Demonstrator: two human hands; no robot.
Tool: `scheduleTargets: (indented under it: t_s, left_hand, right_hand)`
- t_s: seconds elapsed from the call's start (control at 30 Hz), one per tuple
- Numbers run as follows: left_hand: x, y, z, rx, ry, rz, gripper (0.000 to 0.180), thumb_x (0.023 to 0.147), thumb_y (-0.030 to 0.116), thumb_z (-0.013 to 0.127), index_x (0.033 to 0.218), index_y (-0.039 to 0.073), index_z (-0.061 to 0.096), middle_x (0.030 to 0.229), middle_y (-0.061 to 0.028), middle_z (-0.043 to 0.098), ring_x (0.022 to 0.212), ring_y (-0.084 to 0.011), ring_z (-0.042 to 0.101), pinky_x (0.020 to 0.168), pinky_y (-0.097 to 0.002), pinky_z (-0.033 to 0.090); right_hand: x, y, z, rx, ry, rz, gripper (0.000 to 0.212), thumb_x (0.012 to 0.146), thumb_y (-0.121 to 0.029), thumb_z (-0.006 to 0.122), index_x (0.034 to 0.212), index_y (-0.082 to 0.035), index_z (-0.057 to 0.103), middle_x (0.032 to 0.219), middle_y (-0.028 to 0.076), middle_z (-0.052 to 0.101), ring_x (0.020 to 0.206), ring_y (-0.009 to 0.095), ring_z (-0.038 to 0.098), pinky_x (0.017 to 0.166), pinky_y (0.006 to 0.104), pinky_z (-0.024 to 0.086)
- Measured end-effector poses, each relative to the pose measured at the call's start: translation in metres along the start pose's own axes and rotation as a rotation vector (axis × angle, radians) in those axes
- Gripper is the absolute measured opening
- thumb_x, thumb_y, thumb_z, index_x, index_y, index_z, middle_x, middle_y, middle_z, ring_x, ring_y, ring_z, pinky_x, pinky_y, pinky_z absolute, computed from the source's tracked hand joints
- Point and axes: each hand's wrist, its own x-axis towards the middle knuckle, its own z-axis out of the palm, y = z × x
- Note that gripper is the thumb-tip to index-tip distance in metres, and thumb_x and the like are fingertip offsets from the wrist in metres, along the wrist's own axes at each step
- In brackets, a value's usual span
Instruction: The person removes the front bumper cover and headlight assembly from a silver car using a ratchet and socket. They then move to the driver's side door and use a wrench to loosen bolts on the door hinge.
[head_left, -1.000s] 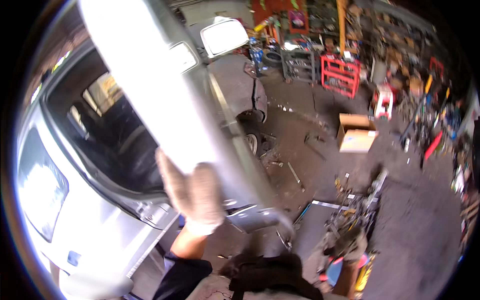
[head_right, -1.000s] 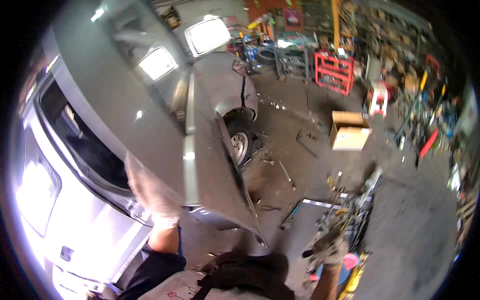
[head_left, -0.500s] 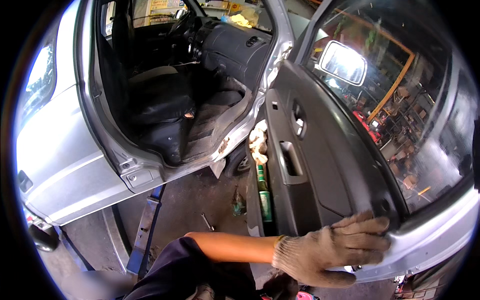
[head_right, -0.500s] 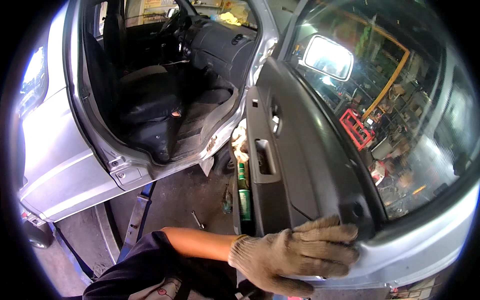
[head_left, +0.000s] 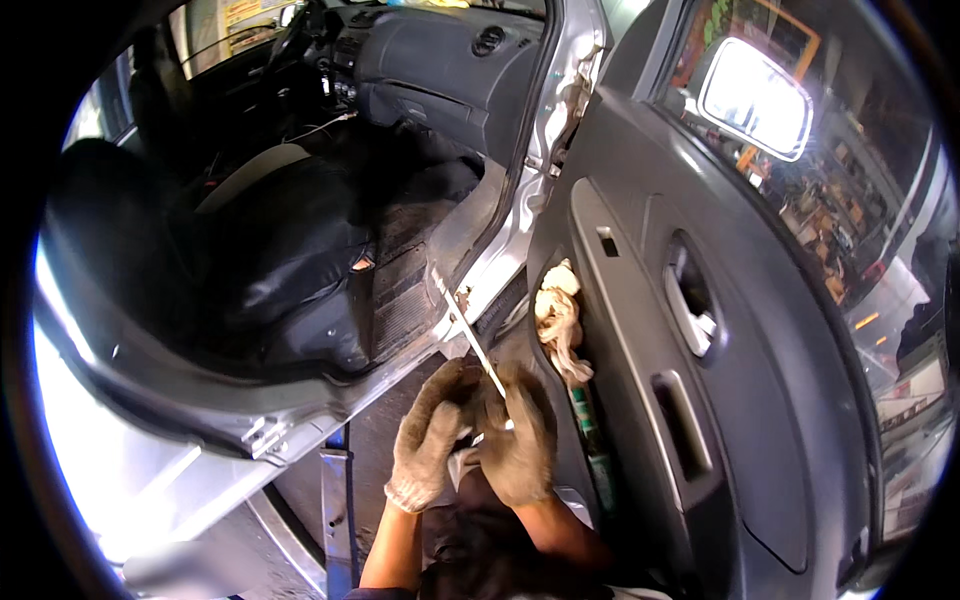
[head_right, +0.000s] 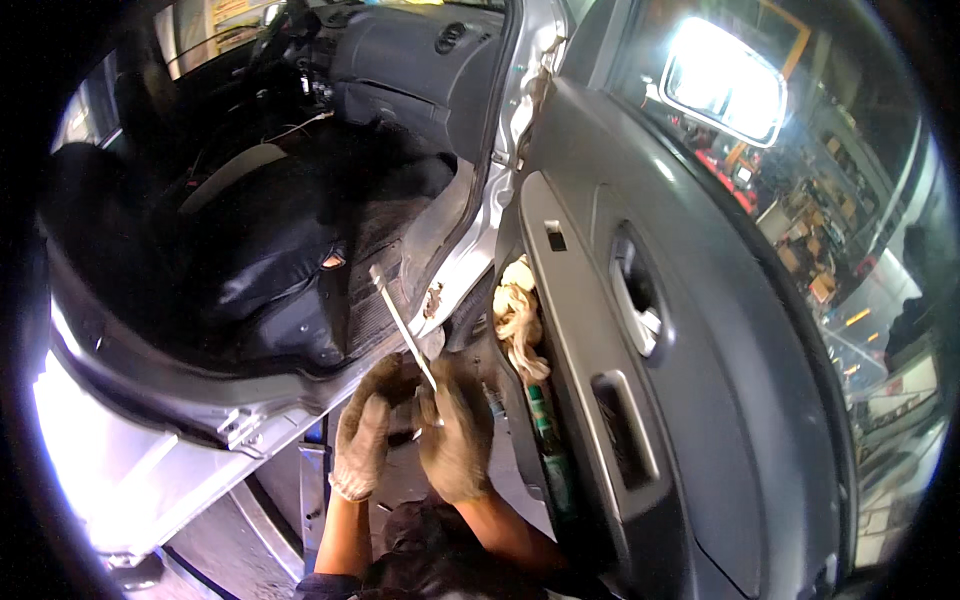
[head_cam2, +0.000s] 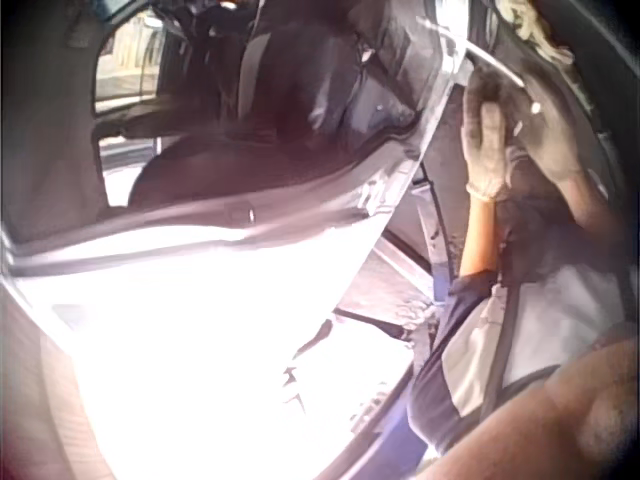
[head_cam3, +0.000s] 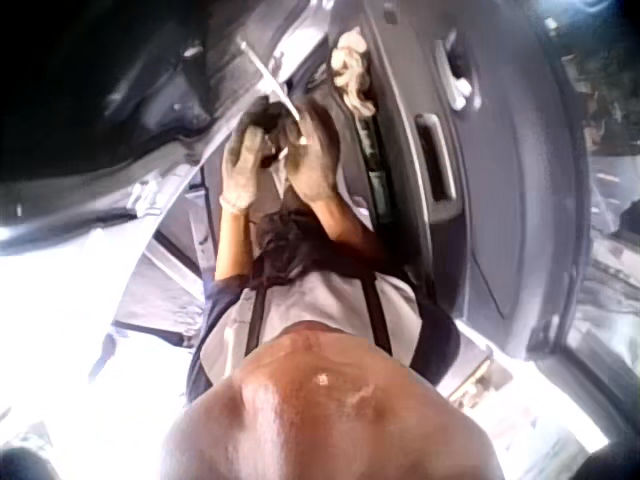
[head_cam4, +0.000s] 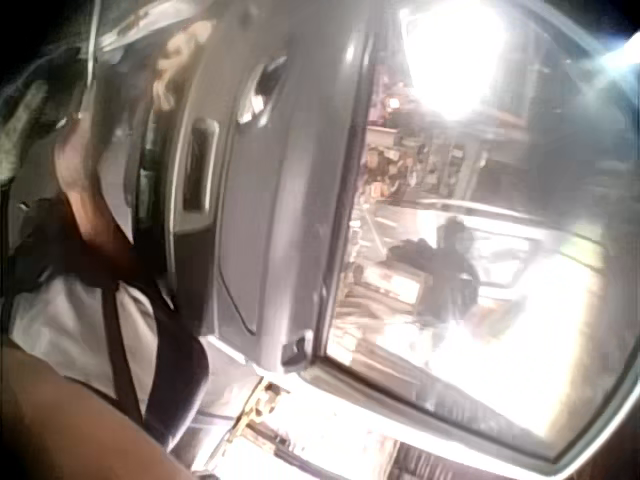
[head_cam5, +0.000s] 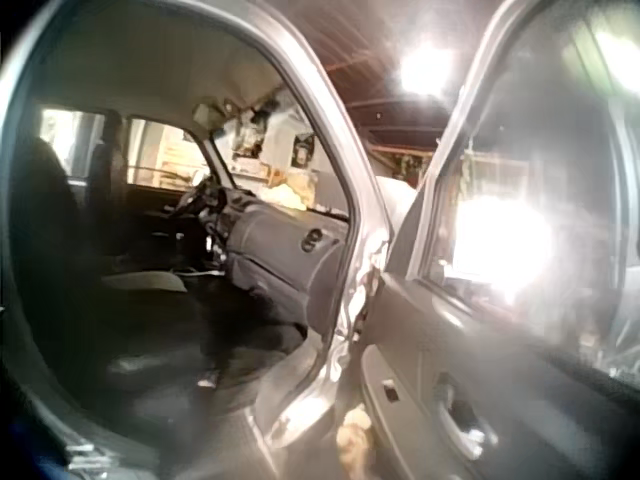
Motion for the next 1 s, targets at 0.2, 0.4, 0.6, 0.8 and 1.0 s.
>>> scheduleTargets:
  t_s: [0.2, 0.4, 0.6, 0.8, 1.0]
  left_hand:
    - [0.185, -0.025, -0.044, 0.627, -0.006, 0.215, 0.044, 0.104, 0.029, 0.054, 0.134, -0.004, 0.057, 0.129, -0.0186, 0.062, 0.12, -0.0267, 0.059, 0.105, -0.0371, 0.044]
    - [0.351, -0.05, -0.067, 0.386, -0.206, -0.22, 0.043, 0.105, 0.029, 0.057, 0.134, -0.003, 0.059, 0.122, -0.0143, 0.066, 0.112, -0.0207, 0.061, 0.1, -0.032, 0.047]
    - [0.424, -0.088, -0.075, 0.378, -0.352, -0.364, 0.041, 0.105, 0.028, 0.055, 0.134, 0.0, 0.061, 0.125, -0.0105, 0.067, 0.115, -0.0187, 0.061, 0.102, -0.0302, 0.046]
    - [0.475, -0.114, -0.077, 0.306, -0.43, -0.456, 0.045, 0.107, 0.035, 0.05, 0.136, 0.003, 0.063, 0.131, -0.0088, 0.066, 0.119, -0.018, 0.06, 0.105, -0.0297, 0.044]
    - [0.507, -0.138, -0.086, 0.184, -0.569, -0.406, 0.041, 0.107, 0.033, 0.052, 0.133, 0.003, 0.065, 0.131, -0.0078, 0.067, 0.124, -0.0177, 0.058, 0.109, -0.0312, 0.042]
  right_hand:
    - [0.182, 0.032, 0.056, -0.283, 0.131, -0.369, 0.039, 0.098, -0.011, 0.064, 0.133, 0.001, 0.056, 0.108, 0.006, 0.062, 0.094, 0.011, 0.058, 0.085, 0.0252, 0.049]
    - [0.336, 0.066, 0.0, -0.741, 0.208, -0.539, 0.04, 0.102, -0.021, 0.058, 0.134, 0.003, 0.056, 0.12, 0.01, 0.062, 0.107, 0.018, 0.059, 0.094, 0.0295, 0.049]
    - [0.386, 0.091, 0.001, -0.333, 0.48, -0.411, 0.032, 0.103, -0.015, 0.058, 0.13, 0.003, 0.057, 0.117, 0.008, 0.064, 0.107, 0.017, 0.06, 0.096, 0.0292, 0.049]
    - [0.447, 0.102, -0.028, -0.572, 0.719, -0.508, 0.037, 0.1, -0.014, 0.06, 0.13, 0.007, 0.057, 0.115, 0.008, 0.066, 0.101, 0.015, 0.061, 0.091, 0.028, 0.05]
    - [0.469, 0.097, -0.014, -0.534, 0.886, -0.561, 0.03, 0.101, -0.011, 0.056, 0.125, 0.005, 0.064, 0.113, 0.008, 0.069, 0.101, 0.013, 0.061, 0.09, 0.0264, 0.05]
